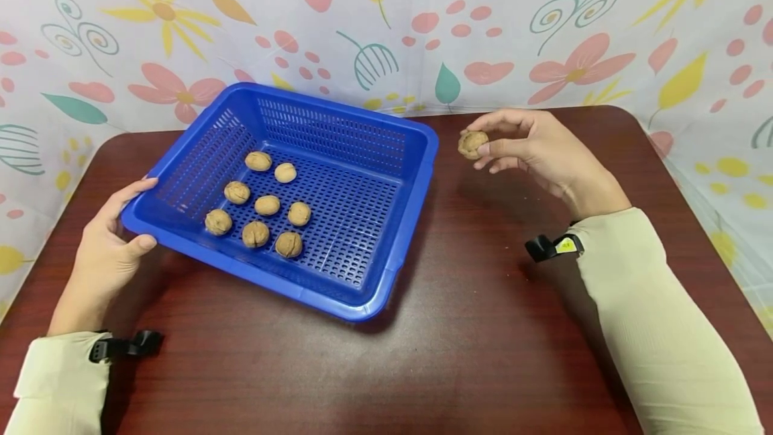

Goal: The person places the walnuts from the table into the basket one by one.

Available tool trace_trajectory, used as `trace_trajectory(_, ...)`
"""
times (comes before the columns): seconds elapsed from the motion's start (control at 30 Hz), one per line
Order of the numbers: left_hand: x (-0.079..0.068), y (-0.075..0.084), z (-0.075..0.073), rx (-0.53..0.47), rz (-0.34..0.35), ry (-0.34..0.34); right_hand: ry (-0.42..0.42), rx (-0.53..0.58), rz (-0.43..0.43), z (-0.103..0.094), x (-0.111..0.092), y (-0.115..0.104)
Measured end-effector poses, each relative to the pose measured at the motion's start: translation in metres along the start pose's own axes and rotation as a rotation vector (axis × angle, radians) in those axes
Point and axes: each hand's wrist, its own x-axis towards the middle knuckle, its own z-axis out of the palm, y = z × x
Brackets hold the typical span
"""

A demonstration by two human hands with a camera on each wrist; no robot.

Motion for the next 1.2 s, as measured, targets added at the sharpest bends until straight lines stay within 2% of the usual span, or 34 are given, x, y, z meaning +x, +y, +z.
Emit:
trace_trajectory(0.13,0.0,-0.001,-0.001,-0.001,0.0,-0.003,-0.037,0.037,-0.058,0.011,0.008,-0.02)
trace_trajectory(0.3,0.0,-0.001,-0.001,-0.004,0.0,-0.008,-0.047,0.052,-0.065,0.035,0.024,-0.043)
trace_trajectory(0.47,-0.001,-0.001,-0.002,-0.017,0.007,-0.008,-0.052,0.084,-0.067,0.065,0.051,-0.059)
trace_trajectory(0.63,-0.001,-0.002,-0.001,-0.039,0.017,-0.007,-0.079,0.088,-0.059,0.099,0.085,-0.064)
trace_trajectory(0.87,0.001,-0.001,-0.001,-0.06,0.027,-0.006,-0.101,0.134,0.006,0.141,0.125,-0.059)
trace_trajectory(1.1,0.0,-0.001,-0.004,-0.054,0.036,-0.024,-0.076,0.187,0.152,0.179,0.155,-0.049)
trace_trajectory(1.2,0.001,-0.002,-0.004,-0.037,0.037,-0.03,-0.079,0.21,0.214,0.189,0.163,-0.043)
